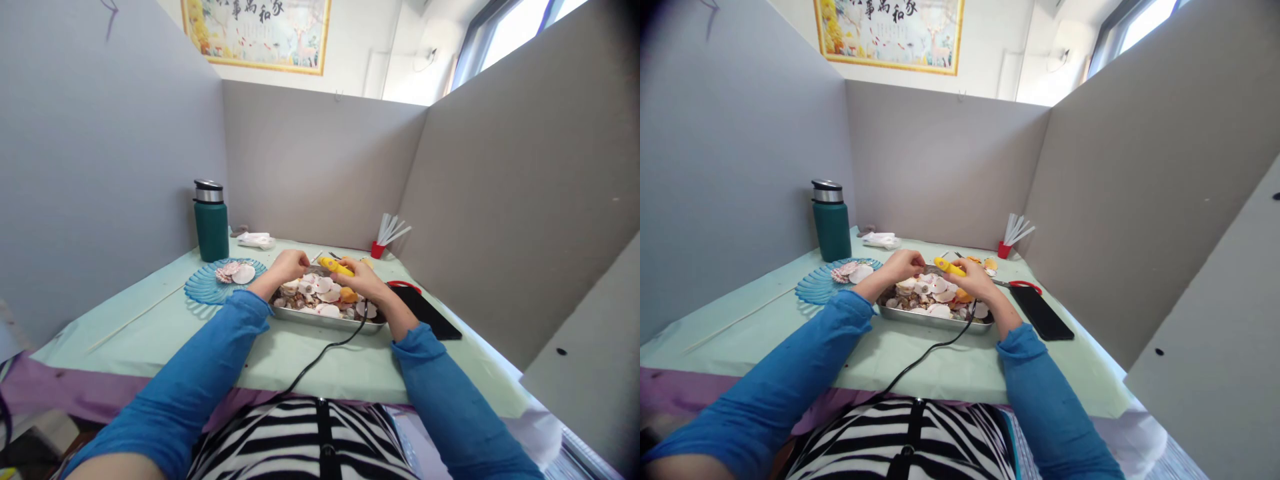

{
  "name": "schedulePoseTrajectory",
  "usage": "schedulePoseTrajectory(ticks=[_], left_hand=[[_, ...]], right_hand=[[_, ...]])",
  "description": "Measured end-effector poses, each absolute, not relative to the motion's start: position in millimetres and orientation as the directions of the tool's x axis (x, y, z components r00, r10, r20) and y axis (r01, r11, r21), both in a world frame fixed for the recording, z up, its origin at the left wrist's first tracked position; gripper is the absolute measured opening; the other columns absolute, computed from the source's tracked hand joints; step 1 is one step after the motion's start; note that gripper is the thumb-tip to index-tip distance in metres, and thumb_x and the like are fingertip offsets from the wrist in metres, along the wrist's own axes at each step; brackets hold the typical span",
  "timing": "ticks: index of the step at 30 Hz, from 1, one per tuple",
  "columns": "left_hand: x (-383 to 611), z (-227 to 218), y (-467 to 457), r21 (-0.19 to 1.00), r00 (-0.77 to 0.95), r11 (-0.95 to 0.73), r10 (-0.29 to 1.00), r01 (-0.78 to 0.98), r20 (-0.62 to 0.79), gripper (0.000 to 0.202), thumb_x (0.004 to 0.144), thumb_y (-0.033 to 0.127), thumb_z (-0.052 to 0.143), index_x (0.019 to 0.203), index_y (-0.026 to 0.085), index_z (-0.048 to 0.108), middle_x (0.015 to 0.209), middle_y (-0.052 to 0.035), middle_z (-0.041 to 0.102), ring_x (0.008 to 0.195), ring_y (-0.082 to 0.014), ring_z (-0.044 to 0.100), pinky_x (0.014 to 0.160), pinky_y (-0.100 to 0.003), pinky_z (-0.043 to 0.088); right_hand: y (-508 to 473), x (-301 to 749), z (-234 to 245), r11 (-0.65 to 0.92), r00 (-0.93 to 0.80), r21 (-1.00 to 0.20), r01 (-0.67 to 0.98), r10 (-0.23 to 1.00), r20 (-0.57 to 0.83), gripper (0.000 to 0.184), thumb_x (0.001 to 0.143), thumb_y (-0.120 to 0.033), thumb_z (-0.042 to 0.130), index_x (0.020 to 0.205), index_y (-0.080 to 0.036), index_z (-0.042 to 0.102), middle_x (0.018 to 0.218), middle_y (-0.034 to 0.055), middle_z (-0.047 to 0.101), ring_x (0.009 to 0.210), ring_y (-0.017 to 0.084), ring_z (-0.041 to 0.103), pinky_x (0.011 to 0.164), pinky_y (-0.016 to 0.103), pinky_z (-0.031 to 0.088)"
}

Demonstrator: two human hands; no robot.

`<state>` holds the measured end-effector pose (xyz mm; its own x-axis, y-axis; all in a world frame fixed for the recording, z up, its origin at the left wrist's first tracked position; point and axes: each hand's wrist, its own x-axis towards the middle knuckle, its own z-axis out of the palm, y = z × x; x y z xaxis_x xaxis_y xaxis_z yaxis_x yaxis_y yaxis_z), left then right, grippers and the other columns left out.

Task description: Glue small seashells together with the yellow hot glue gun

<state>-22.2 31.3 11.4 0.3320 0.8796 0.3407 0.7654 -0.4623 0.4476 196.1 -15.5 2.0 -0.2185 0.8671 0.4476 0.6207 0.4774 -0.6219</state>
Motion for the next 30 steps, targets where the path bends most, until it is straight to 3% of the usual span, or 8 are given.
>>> schedulePoseTrajectory(ticks=[3, 6, 8, 13, 17, 21, 30], left_hand=[[-20.0, 7.9, 32.2, 0.686, 0.311, -0.407, 0.912, 0.603, 0.267, 0.008, 0.07, 0.014, 0.068, 0.077, 0.015, 0.065, 0.065, -0.0022, 0.069, 0.069, -0.0162, 0.066, 0.068, -0.024, 0.05], [-16.6, 5.8, 30.4, 0.888, 0.33, -0.272, 0.932, 0.371, 0.148, 0.012, 0.069, 0.009, 0.07, 0.071, 0.013, 0.059, 0.063, -0.0024, 0.067, 0.066, -0.0158, 0.067, 0.068, -0.027, 0.053], [-14.7, 6.1, 27.8, 0.963, 0.347, -0.186, 0.931, 0.197, 0.109, 0.017, 0.068, 0.007, 0.073, 0.072, 0.013, 0.057, 0.064, -0.0031, 0.068, 0.066, -0.0156, 0.068, 0.07, -0.028, 0.054], [-11.8, 8.1, 19.9, 0.998, 0.429, -0.059, 0.902, -0.01, 0.057, 0.023, 0.064, 0.01, 0.079, 0.077, 0.01, 0.06, 0.067, -0.0058, 0.069, 0.067, -0.0168, 0.069, 0.071, -0.03, 0.056], [-9.4, 7.7, 15.6, 0.996, 0.52, -0.05, 0.851, -0.067, 0.078, 0.029, 0.063, 0.016, 0.082, 0.083, 0.01, 0.062, 0.065, -0.0034, 0.068, 0.062, -0.0148, 0.068, 0.068, -0.03, 0.056], [-6.8, 6.9, 13.2, 0.991, 0.555, -0.055, 0.824, -0.12, 0.113, 0.03, 0.062, 0.017, 0.083, 0.083, 0.009, 0.063, 0.073, -0.0069, 0.071, 0.066, -0.0157, 0.07, 0.07, -0.029, 0.056], [-3.1, 7.3, 9.5, 0.993, 0.571, -0.037, 0.816, -0.11, 0.093, 0.031, 0.062, 0.018, 0.083, 0.085, 0.008, 0.065, 0.075, -0.0102, 0.072, 0.071, -0.0179, 0.071, 0.073, -0.03, 0.056]], right_hand=[[-19.6, 193.1, 3.7, 0.447, -0.244, -0.803, 0.394, 0.893, 0.378, 0.042, 0.076, -0.056, 0.061, 0.095, -0.018, 0.062, 0.054, -0.0052, 0.048, 0.047, 0.01, 0.042, 0.048, 0.023, 0.035], [-20.9, 191.3, 4.3, 0.414, -0.273, -0.889, 0.194, 0.894, 0.357, 0.041, 0.073, -0.058, 0.064, 0.083, -0.019, 0.055, 0.049, -0.0084, 0.036, 0.043, 0.008, 0.034, 0.046, 0.022, 0.032], [-20.5, 190.7, 4.2, 0.393, -0.271, -0.913, 0.109, 0.896, 0.353, 0.042, 0.071, -0.057, 0.066, 0.082, -0.019, 0.052, 0.05, -0.0085, 0.037, 0.044, 0.007, 0.035, 0.046, 0.022, 0.033], [-20.5, 188.7, 3.1, 0.422, -0.219, -0.906, -0.031, 0.882, 0.418, 0.042, 0.073, -0.049, 0.068, 0.097, -0.018, 0.052, 0.06, -0.0065, 0.049, 0.048, 0.008, 0.043, 0.048, 0.022, 0.037], [-20.5, 186.7, 1.3, 0.439, -0.216, -0.895, 0.077, 0.884, 0.415, 0.038, 0.072, -0.046, 0.07, 0.09, -0.016, 0.056, 0.061, -0.0043, 0.053, 0.048, 0.008, 0.044, 0.048, 0.022, 0.037], [-20.1, 185.0, 0.4, 0.433, -0.229, -0.881, 0.191, 0.892, 0.389, 0.038, 0.07, -0.048, 0.071, 0.088, -0.017, 0.06, 0.058, -0.0035, 0.052, 0.049, 0.01, 0.045, 0.047, 0.024, 0.039], [-24.4, 182.7, 3.6, 0.391, -0.246, -0.902, 0.183, 0.907, 0.343, 0.031, 0.068, -0.041, 0.071, 0.082, -0.016, 0.06, 0.056, -0.0041, 0.05, 0.048, 0.009, 0.044, 0.045, 0.023, 0.037]])
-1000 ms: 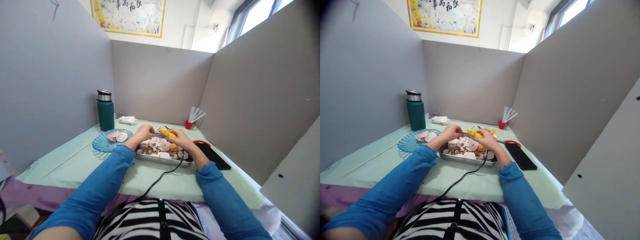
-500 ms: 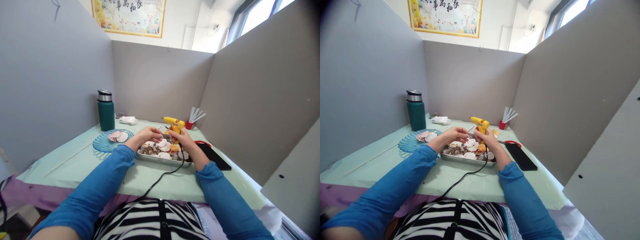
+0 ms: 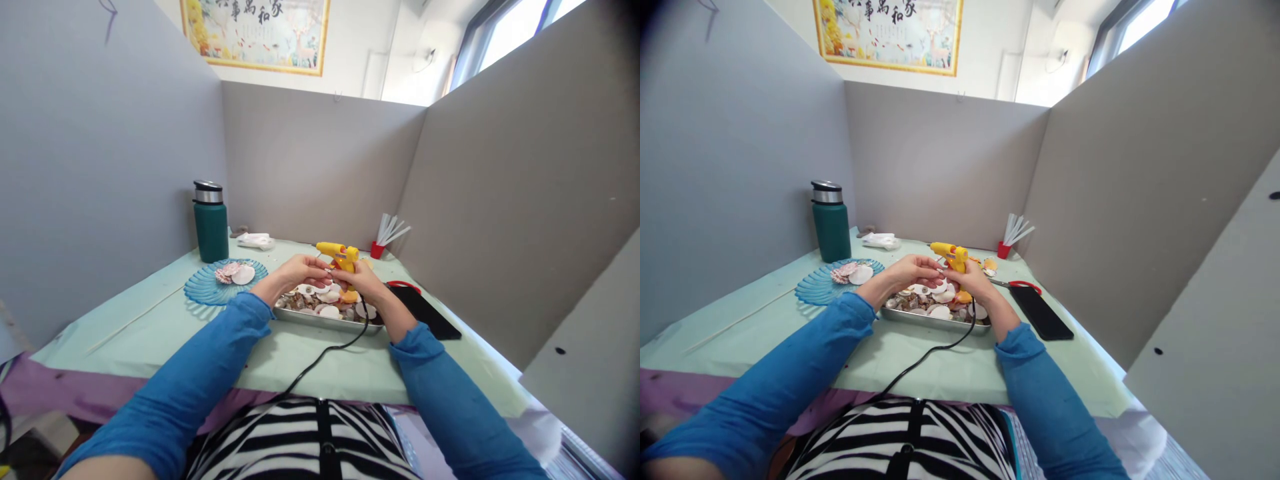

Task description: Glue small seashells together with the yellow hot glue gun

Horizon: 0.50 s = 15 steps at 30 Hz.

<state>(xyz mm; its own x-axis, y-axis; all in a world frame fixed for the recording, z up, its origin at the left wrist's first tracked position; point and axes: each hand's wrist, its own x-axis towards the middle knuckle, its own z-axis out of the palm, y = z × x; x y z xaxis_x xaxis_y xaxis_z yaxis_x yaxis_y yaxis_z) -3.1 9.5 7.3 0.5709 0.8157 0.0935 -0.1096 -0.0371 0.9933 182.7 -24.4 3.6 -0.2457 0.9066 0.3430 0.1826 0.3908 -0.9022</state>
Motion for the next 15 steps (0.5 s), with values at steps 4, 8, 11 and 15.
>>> schedulePoseTrajectory(ticks=[4, 8, 11, 15], left_hand=[[-4.6, 6.5, 11.0, 0.992, 0.601, -0.079, 0.79, -0.096, 0.121, 0.033, 0.066, 0.025, 0.082, 0.091, 0.009, 0.068, 0.082, -0.0115, 0.073, 0.074, -0.0181, 0.071, 0.073, -0.03, 0.056], [-4.0, 7.6, 9.3, 0.995, 0.578, -0.086, 0.81, -0.054, 0.102, 0.031, 0.068, 0.029, 0.08, 0.088, 0.009, 0.069, 0.082, -0.0111, 0.073, 0.07, -0.0167, 0.07, 0.069, -0.029, 0.056], [-3.0, 9.0, 7.0, 0.996, 0.556, -0.08, 0.827, -0.035, 0.086, 0.028, 0.067, 0.028, 0.081, 0.083, 0.009, 0.067, 0.079, -0.0102, 0.072, 0.068, -0.0162, 0.069, 0.068, -0.029, 0.056], [-3.9, 9.7, 7.1, 0.995, 0.532, -0.102, 0.842, -0.009, 0.091, 0.029, 0.066, 0.028, 0.081, 0.083, 0.01, 0.066, 0.077, -0.0083, 0.072, 0.065, -0.0146, 0.068, 0.065, -0.028, 0.056]], right_hand=[[-25.3, 183.9, 4.3, 0.379, -0.242, -0.914, 0.142, 0.909, 0.339, 0.032, 0.068, -0.04, 0.071, 0.083, -0.015, 0.059, 0.055, -0.0049, 0.051, 0.046, 0.008, 0.044, 0.045, 0.022, 0.036], [-24.4, 184.2, 4.2, 0.38, -0.231, -0.915, 0.136, 0.91, 0.344, 0.032, 0.067, -0.04, 0.072, 0.082, -0.015, 0.059, 0.054, -0.0051, 0.05, 0.046, 0.008, 0.044, 0.045, 0.022, 0.036], [-23.6, 184.1, 3.4, 0.386, -0.241, -0.914, 0.124, 0.905, 0.349, 0.035, 0.067, -0.041, 0.072, 0.088, -0.015, 0.06, 0.057, -0.0045, 0.052, 0.048, 0.008, 0.045, 0.046, 0.022, 0.038], [-22.9, 185.4, 3.5, 0.427, -0.223, -0.891, 0.153, 0.893, 0.39, 0.036, 0.072, -0.048, 0.068, 0.087, -0.015, 0.06, 0.056, -0.0047, 0.05, 0.047, 0.008, 0.044, 0.045, 0.022, 0.038]])
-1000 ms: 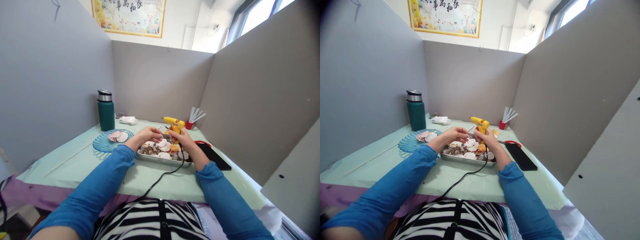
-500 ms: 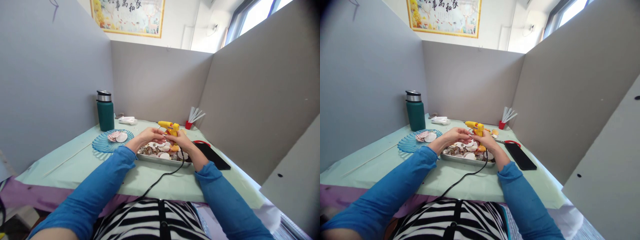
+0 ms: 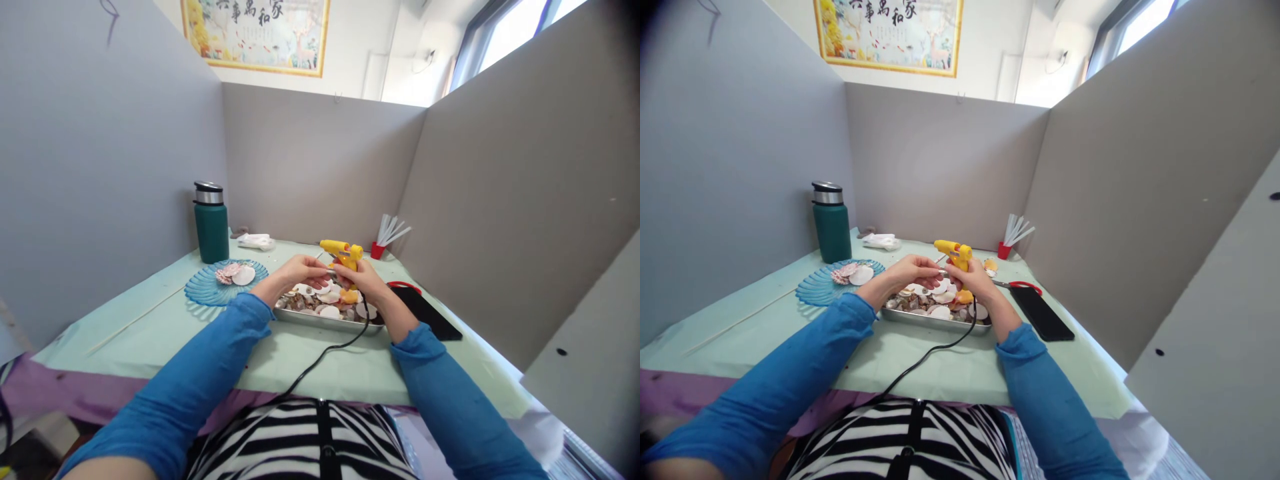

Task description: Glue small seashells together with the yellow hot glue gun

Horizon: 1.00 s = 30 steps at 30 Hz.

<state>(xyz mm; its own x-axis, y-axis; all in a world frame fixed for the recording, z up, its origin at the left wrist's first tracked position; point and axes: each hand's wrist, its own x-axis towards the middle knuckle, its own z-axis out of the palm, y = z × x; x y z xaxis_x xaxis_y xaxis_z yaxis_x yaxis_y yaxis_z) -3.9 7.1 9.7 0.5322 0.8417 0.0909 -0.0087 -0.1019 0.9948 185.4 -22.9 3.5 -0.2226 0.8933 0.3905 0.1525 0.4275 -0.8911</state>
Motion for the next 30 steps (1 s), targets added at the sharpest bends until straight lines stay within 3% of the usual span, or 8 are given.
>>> schedulePoseTrajectory(ticks=[5, 10, 15, 21, 30], left_hand=[[-8.0, 10.7, 13.5, 0.996, 0.4, -0.085, 0.914, 0.023, 0.069, 0.025, 0.068, 0.025, 0.08, 0.08, 0.009, 0.065, 0.072, -0.007, 0.071, 0.06, -0.0148, 0.067, 0.061, -0.028, 0.055], [-12.7, 11.8, 20.4, 0.996, 0.266, -0.027, 0.963, -0.083, 0.048, 0.018, 0.072, 0.018, 0.075, 0.081, 0.01, 0.062, 0.071, -0.0061, 0.07, 0.057, -0.012, 0.065, 0.063, -0.026, 0.055], [-17.5, 8.8, 25.9, 0.986, 0.265, -0.004, 0.963, -0.169, 0.05, 0.018, 0.073, 0.015, 0.074, 0.083, 0.011, 0.06, 0.073, -0.0061, 0.07, 0.057, -0.0115, 0.066, 0.06, -0.024, 0.055], [-21.4, 3.8, 32.1, 0.986, 0.29, 0.039, 0.957, -0.161, 0.01, 0.02, 0.071, 0.016, 0.076, 0.083, 0.011, 0.061, 0.074, -0.0065, 0.07, 0.058, -0.0114, 0.066, 0.063, -0.025, 0.055], [-20.8, 2.5, 32.5, 0.979, 0.242, 0.069, 0.97, -0.194, -0.021, 0.016, 0.072, 0.012, 0.075, 0.082, 0.01, 0.062, 0.075, -0.0079, 0.071, 0.059, -0.0125, 0.066, 0.06, -0.023, 0.055]], right_hand=[[-19.2, 190.7, 3.5, 0.422, -0.182, -0.863, 0.279, 0.905, 0.384, 0.036, 0.072, -0.047, 0.068, 0.092, -0.017, 0.063, 0.053, -0.0047, 0.049, 0.045, 0.009, 0.043, 0.043, 0.024, 0.038], [-13.2, 195.4, -0.2, 0.488, -0.159, -0.75, 0.447, 0.868, 0.47, 0.028, 0.072, -0.039, 0.066, 0.09, -0.018, 0.069, 0.064, 0.002, 0.06, 0.056, 0.016, 0.054, 0.052, 0.028, 0.043], [-11.7, 200.3, -6.5, 0.582, -0.186, -0.609, 0.539, 0.787, 0.588, 0.021, 0.073, -0.032, 0.061, 0.087, -0.02, 0.07, 0.073, 0.0034, 0.065, 0.075, 0.022, 0.059, 0.066, 0.032, 0.046], [-15.0, 204.0, -13.7, 0.635, -0.348, -0.339, 0.694, 0.708, 0.614, 0.02, 0.078, -0.026, 0.054, 0.091, -0.019, 0.066, 0.084, 0.0033, 0.067, 0.072, 0.019, 0.059, 0.07, 0.029, 0.044], [-13.5, 202.6, -17.7, 0.62, -0.386, -0.204, 0.757, 0.678, 0.626, 0.029, 0.076, -0.019, 0.056, 0.103, -0.019, 0.067, 0.094, 0.0055, 0.071, 0.077, 0.019, 0.064, 0.073, 0.027, 0.045]])
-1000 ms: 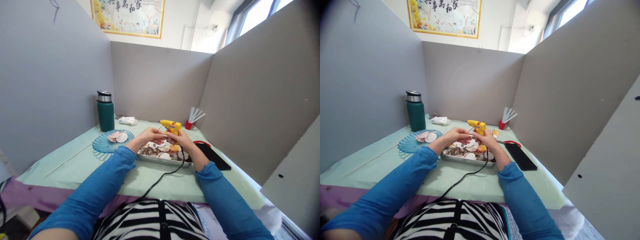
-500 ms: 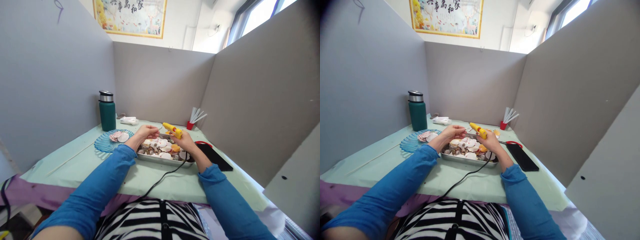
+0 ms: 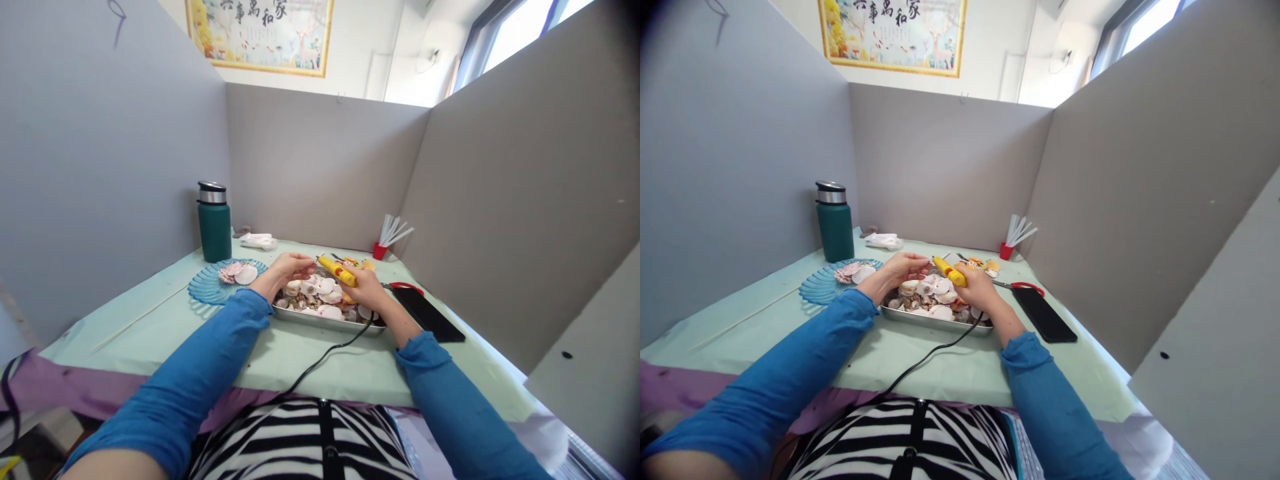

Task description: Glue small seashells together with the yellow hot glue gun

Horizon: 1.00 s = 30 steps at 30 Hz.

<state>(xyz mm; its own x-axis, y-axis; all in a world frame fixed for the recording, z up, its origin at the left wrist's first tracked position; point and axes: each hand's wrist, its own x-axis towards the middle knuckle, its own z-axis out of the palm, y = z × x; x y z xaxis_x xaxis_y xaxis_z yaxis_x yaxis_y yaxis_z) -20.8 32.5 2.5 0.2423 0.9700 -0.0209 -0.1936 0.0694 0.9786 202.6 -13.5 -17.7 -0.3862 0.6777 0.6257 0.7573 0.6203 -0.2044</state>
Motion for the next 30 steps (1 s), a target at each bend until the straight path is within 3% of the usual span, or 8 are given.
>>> schedulePoseTrajectory(ticks=[17, 30], left_hand=[[-21.3, 1.0, 35.1, 0.967, 0.23, 0.071, 0.973, -0.243, -0.013, 0.009, 0.074, 0.007, 0.07, 0.08, 0.009, 0.064, 0.075, -0.0076, 0.07, 0.053, -0.0105, 0.062, 0.056, -0.023, 0.053], [-21.6, 4.8, 33.5, 0.945, 0.164, 0.071, 0.986, -0.321, -0.019, 0.005, 0.079, 0.005, 0.064, 0.081, 0.01, 0.063, 0.073, -0.006, 0.069, 0.048, -0.0082, 0.059, 0.052, -0.021, 0.05]], right_hand=[[-15.7, 201.1, -18.0, 0.658, -0.433, -0.157, 0.737, 0.637, 0.638, 0.026, 0.077, -0.018, 0.056, 0.101, -0.017, 0.067, 0.101, 0.0085, 0.071, 0.083, 0.02, 0.065, 0.073, 0.026, 0.045], [-12.7, 202.6, -17.6, 0.665, -0.372, -0.258, 0.701, 0.65, 0.663, 0.021, 0.074, -0.02, 0.054, 0.092, -0.017, 0.066, 0.079, 0.0028, 0.067, 0.067, 0.017, 0.059, 0.065, 0.025, 0.043]])
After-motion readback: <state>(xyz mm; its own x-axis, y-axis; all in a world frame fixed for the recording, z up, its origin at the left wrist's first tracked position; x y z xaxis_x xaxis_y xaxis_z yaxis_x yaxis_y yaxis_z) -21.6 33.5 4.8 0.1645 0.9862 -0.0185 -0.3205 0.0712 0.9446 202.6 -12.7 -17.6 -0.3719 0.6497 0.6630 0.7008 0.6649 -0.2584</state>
